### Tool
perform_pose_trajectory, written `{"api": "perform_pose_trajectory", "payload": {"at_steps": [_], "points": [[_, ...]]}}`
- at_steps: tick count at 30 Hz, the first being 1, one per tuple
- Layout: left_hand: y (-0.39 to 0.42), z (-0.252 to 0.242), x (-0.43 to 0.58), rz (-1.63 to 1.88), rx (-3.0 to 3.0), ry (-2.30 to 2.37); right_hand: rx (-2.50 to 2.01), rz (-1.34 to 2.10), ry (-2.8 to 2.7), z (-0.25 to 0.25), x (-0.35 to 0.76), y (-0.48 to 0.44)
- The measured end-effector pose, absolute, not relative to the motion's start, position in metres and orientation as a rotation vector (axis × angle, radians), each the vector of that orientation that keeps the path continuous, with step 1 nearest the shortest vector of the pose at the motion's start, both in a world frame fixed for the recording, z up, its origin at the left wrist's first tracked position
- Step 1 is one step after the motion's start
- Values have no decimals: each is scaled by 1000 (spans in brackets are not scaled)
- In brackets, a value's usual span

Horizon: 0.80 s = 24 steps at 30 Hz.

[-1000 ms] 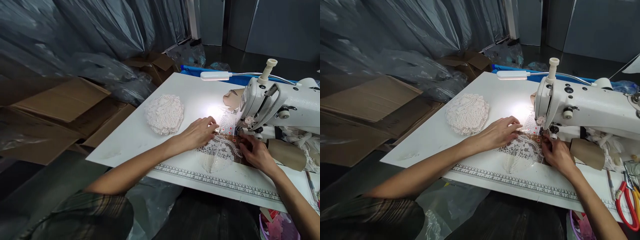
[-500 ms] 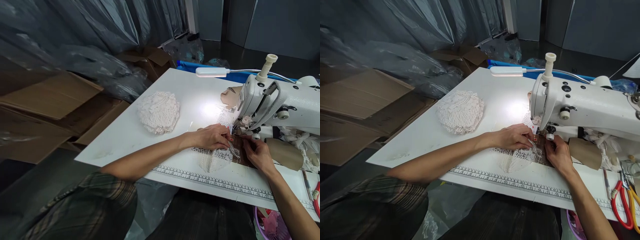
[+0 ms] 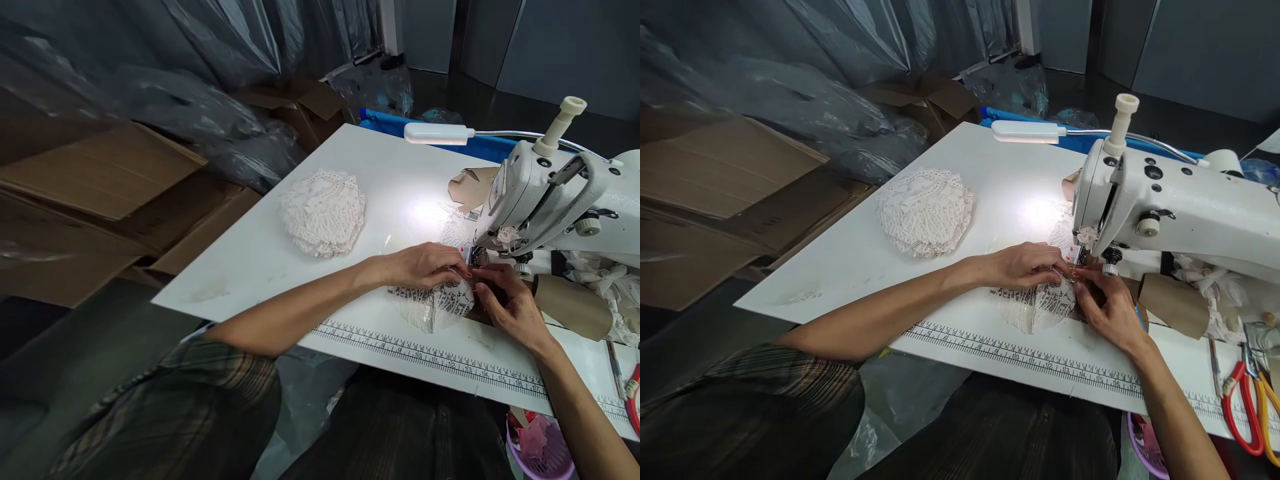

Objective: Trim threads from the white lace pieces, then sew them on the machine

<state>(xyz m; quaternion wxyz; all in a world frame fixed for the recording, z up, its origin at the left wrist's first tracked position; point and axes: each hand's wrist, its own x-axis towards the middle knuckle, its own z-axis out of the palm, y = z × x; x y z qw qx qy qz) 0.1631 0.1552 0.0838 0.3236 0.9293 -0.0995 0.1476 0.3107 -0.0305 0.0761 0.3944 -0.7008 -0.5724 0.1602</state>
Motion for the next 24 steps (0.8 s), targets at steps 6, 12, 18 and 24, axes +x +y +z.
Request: {"api": "perform_pose_trajectory", "payload": {"at_steps": [6, 12, 18, 24], "points": [[153, 91, 163, 341, 2267, -137, -1720, 456, -1577, 81, 302, -22], [162, 97, 158, 167, 2073, 21, -1749, 743, -1365, 86, 296, -26], [176, 115, 164, -49, 2032, 37, -1577, 1287, -978, 80, 284, -17], [185, 116, 207, -146, 2713, 164, -2059, 834, -1281, 80, 288, -8]]}}
